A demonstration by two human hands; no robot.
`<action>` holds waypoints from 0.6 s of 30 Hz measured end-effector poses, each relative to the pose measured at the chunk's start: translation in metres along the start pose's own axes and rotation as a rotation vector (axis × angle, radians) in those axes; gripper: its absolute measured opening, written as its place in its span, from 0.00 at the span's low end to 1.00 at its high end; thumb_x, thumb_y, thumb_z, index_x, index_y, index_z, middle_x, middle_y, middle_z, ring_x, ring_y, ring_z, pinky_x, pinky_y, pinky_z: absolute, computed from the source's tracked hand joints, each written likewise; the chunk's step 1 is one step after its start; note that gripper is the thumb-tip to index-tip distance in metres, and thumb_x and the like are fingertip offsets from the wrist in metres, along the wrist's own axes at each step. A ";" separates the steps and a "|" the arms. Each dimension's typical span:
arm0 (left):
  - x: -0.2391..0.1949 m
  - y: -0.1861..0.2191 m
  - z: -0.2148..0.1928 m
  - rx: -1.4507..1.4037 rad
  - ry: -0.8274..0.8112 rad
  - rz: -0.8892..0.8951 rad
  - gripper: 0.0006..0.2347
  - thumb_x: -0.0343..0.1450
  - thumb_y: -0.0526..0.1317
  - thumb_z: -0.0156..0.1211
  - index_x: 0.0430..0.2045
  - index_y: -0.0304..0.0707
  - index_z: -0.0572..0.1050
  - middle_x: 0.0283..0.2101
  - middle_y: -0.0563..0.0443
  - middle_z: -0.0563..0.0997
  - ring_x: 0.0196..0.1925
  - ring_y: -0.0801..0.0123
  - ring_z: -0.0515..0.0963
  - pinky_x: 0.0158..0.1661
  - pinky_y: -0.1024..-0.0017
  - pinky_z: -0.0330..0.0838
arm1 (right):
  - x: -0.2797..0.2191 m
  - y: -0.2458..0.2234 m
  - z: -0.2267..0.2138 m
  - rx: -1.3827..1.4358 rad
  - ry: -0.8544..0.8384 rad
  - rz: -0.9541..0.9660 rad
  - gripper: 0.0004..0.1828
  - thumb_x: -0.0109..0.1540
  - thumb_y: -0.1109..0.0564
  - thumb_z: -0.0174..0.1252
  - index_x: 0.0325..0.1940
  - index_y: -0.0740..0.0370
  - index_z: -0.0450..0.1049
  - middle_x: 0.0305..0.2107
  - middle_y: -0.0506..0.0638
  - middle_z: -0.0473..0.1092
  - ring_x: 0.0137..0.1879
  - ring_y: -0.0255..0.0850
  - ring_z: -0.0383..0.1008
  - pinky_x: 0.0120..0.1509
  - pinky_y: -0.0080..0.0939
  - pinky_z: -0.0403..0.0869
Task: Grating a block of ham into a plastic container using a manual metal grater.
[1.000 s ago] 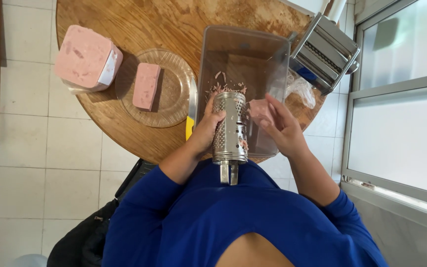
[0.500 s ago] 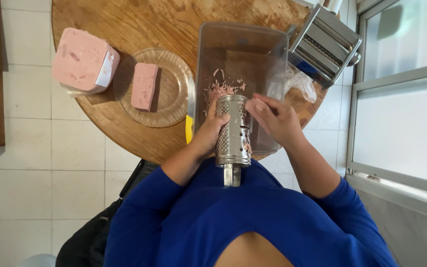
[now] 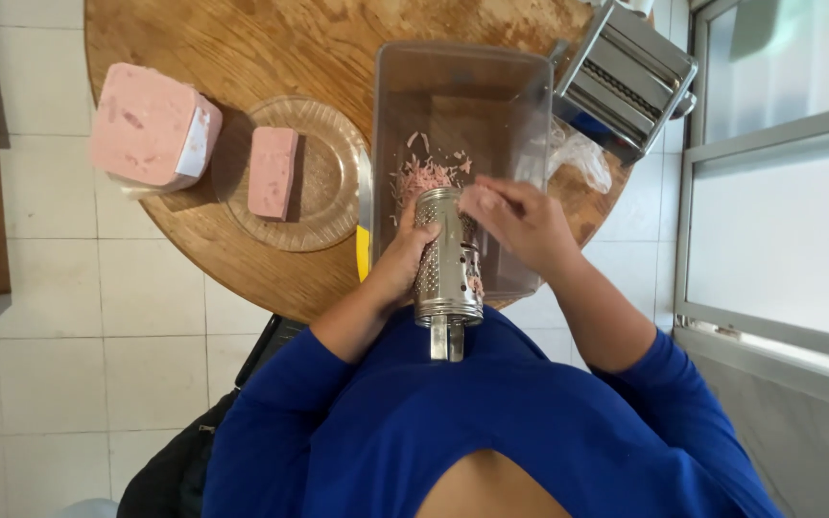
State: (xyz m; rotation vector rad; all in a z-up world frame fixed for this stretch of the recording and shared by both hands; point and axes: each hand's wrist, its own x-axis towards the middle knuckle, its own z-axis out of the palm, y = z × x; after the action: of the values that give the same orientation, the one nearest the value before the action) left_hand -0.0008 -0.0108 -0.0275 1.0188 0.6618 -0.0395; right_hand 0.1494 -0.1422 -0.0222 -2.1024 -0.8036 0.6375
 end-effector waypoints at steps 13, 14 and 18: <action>0.008 -0.003 -0.001 0.078 -0.021 0.110 0.36 0.71 0.51 0.50 0.73 0.46 0.40 0.69 0.15 0.51 0.67 0.31 0.62 0.65 0.48 0.59 | -0.002 0.032 0.002 -0.092 0.053 -0.083 0.17 0.66 0.43 0.62 0.56 0.46 0.81 0.48 0.48 0.79 0.55 0.52 0.78 0.57 0.50 0.76; 0.002 0.001 0.004 0.082 -0.006 0.099 0.37 0.70 0.50 0.51 0.73 0.44 0.40 0.70 0.18 0.49 0.70 0.33 0.58 0.66 0.47 0.54 | -0.001 0.030 0.001 -0.078 0.088 -0.151 0.17 0.65 0.44 0.63 0.57 0.47 0.81 0.46 0.50 0.79 0.53 0.53 0.79 0.55 0.50 0.76; 0.001 0.006 -0.004 0.129 0.015 0.170 0.34 0.72 0.46 0.46 0.72 0.31 0.42 0.72 0.18 0.41 0.74 0.31 0.44 0.71 0.48 0.36 | -0.002 0.021 -0.006 -0.053 0.138 -0.259 0.18 0.65 0.46 0.63 0.58 0.48 0.81 0.44 0.53 0.78 0.51 0.55 0.79 0.53 0.50 0.76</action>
State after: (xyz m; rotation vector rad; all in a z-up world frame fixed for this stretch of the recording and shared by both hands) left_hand 0.0000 -0.0044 -0.0251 1.1984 0.5900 0.0753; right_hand 0.1593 -0.1574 -0.0354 -2.0188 -1.0010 0.3324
